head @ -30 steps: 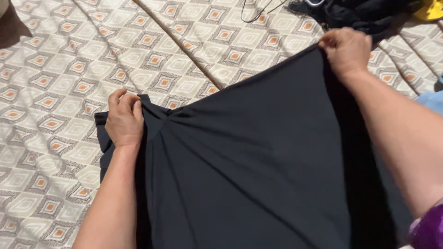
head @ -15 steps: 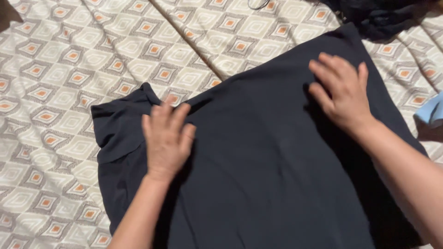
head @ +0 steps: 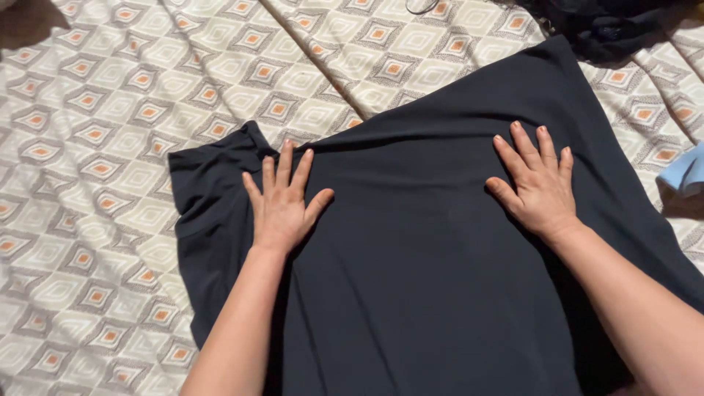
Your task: The person folds a pair of trousers on a bed and places them onto a hanger, then spreads a shirt flat on the bed and smooths it with their hands before gathering it to be hung.
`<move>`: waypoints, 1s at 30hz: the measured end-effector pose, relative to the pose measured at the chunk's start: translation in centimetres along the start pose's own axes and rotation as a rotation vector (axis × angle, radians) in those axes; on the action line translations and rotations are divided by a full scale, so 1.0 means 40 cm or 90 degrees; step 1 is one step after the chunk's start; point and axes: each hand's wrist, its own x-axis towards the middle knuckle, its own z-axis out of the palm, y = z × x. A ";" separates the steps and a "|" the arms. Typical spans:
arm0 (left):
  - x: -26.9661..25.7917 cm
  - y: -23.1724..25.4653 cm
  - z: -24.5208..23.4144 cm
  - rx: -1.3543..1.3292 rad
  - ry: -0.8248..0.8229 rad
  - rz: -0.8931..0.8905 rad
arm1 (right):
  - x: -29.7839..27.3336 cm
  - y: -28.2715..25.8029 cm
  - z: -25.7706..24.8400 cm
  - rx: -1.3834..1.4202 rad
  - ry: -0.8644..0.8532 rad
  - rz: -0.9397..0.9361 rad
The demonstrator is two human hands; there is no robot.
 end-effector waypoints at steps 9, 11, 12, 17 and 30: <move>-0.144 0.027 -0.056 -0.095 0.095 -0.049 | 0.004 -0.060 -0.034 -0.044 0.011 -0.009; -0.221 0.021 -0.085 -0.107 0.133 -0.083 | -0.027 -0.135 -0.029 -0.083 0.043 -0.048; -0.257 0.017 -0.097 -0.113 0.151 -0.100 | -0.042 -0.182 -0.020 -0.082 0.038 -0.083; -0.417 -0.072 -0.138 -0.150 0.242 -0.193 | -0.115 -0.419 0.057 -0.022 0.027 -0.240; -0.550 -0.276 -0.087 -0.478 0.166 -0.535 | -0.127 -0.437 0.156 -0.030 0.072 -0.226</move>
